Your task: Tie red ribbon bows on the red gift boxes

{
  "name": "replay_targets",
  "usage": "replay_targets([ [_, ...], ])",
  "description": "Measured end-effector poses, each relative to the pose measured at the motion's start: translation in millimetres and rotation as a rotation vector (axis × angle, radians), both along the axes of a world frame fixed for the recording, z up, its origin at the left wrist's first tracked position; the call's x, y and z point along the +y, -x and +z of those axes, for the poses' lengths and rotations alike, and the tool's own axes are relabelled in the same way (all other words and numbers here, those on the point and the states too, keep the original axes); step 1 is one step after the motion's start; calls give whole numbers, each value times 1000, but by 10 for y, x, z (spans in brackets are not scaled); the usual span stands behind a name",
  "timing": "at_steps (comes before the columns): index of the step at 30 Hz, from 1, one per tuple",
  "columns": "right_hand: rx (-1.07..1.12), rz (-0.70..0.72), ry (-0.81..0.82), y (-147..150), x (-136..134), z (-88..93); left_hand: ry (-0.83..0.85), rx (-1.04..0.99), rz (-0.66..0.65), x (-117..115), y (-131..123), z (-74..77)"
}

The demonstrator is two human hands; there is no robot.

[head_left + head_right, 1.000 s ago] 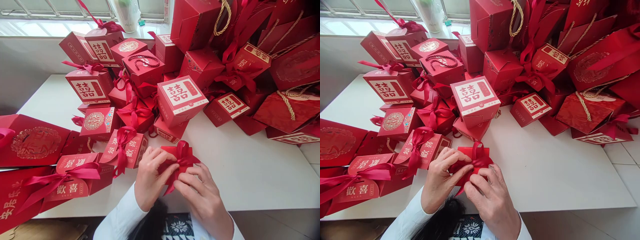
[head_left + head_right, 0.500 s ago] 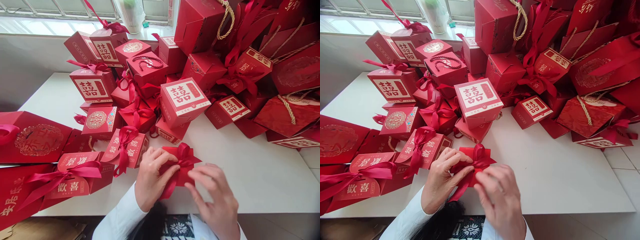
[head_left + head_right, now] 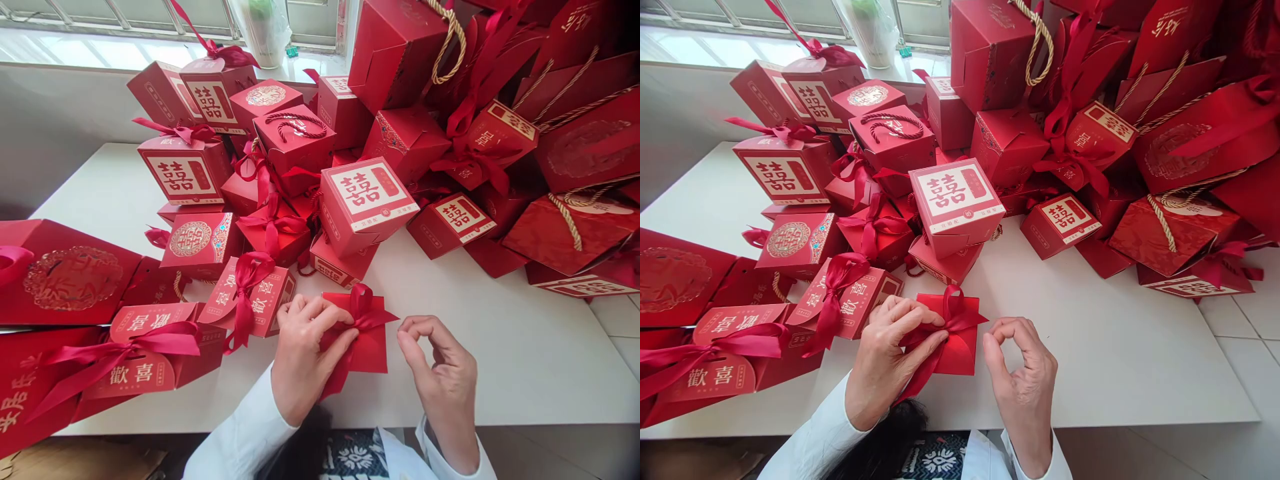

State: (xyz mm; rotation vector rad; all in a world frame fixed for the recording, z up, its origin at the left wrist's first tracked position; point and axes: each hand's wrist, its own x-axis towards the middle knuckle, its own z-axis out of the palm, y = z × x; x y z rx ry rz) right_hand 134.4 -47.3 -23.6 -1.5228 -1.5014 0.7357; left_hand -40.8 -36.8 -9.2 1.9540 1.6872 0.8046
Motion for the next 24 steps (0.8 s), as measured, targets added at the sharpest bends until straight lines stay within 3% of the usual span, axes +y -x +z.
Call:
replay_targets([
  [9,-100,1,-60,98,83,-28,7,-38,38,-25,-7,11],
  [12,-113,-33,-45,55,32,-14,18,-50,40,-17,-11,-4],
  [17,-169,58,8,-11,12,-9,4,-56,1,-25,29,7],
  [19,-160,13,26,-13,10,-5,11,-90,-11,-54,65,28],
  [21,-134,-46,-15,1,-2,11,21,-140,-13,-91,104,44],
  [24,-143,-74,-227,66,-31,75,38,-229,9,-132,143,39],
])
